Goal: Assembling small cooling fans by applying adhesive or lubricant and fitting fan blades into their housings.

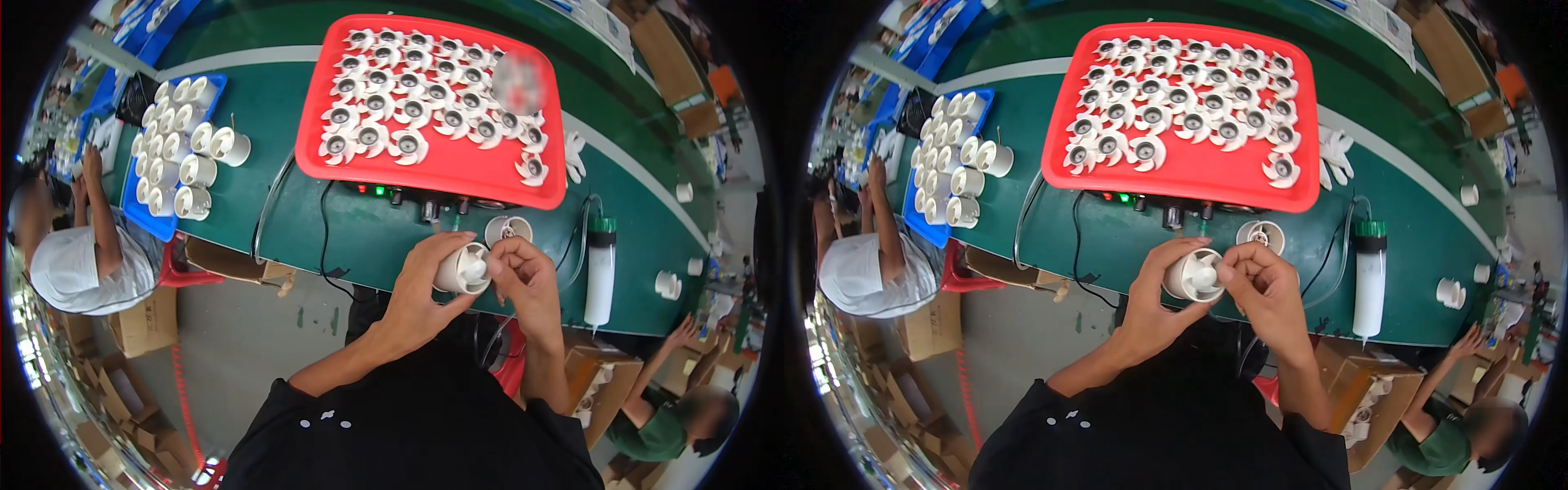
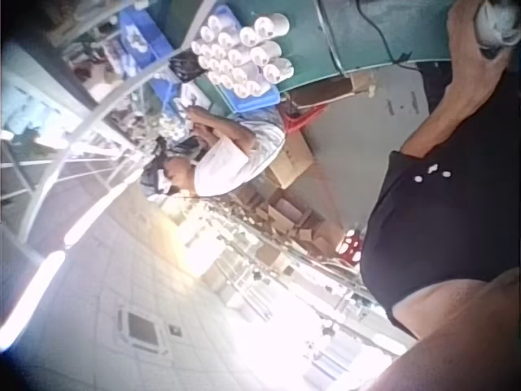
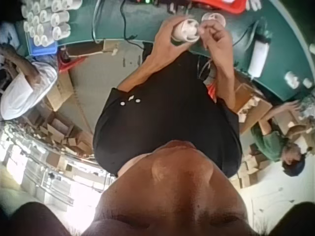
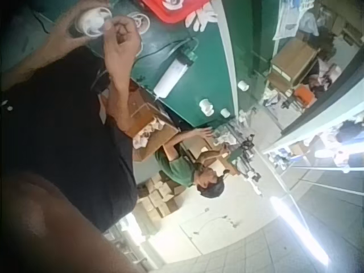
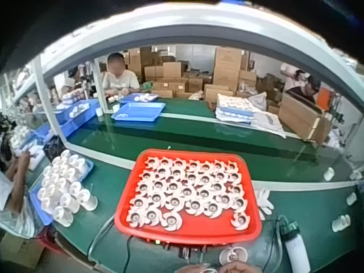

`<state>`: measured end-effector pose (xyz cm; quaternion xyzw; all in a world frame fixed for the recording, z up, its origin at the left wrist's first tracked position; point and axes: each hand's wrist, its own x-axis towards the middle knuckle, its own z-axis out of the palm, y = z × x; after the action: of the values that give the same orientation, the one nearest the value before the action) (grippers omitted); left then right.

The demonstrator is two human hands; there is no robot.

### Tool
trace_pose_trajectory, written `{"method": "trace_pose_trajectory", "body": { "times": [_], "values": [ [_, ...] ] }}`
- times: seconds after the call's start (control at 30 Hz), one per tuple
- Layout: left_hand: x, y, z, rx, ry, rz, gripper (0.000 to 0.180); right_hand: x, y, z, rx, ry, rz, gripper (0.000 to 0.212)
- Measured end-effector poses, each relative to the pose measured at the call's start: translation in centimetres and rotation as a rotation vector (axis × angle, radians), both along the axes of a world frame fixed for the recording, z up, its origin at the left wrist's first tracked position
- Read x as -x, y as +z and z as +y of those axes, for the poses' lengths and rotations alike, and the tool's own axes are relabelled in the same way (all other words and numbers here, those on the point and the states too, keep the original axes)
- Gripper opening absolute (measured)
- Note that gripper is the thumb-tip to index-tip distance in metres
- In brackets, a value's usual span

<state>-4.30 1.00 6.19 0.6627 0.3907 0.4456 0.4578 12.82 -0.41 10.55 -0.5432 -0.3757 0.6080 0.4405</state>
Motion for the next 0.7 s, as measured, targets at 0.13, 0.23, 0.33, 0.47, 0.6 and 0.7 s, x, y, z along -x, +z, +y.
{"method": "trace_pose_trajectory", "body": {
  "times": [0.13, 0.23, 0.33, 0.47, 0.6, 0.7],
  "values": [
    [-0.8, -0.6, -0.3, -0.067, -0.021, 0.075, 0.064, -0.7, 0.0, -1.0, -0.053, 0.009, -0.16, 0.012],
    [-1.3, -1.3, -0.9, -0.065, -0.038, 0.062, 0.062, -1.4, -0.8, -1.5, -0.064, 0.045, -0.136, 0.011],
    [-1.9, -1.0, -1.6, -0.033, -0.007, 0.029, 0.062, -1.1, -1.0, -1.9, -0.062, 0.024, -0.229, 0.012],
    [-1.8, -0.7, -2.3, 0.066, 0.01, -0.02, 0.065, -1.8, 0.7, -2.6, -0.257, -0.131, -0.351, 0.026],
    [-1.4, -0.2, -2.3, -0.049, -0.038, 0.102, 0.066, -2.5, 2.5, -2.9, -0.29, -0.038, -0.458, 0.01],
    [-1.8, 0.0, -1.8, -0.102, -0.123, 0.118, 0.067, -2.4, 2.1, -2.6, -0.493, 0.251, -0.867, 0.018]
  ]
}}
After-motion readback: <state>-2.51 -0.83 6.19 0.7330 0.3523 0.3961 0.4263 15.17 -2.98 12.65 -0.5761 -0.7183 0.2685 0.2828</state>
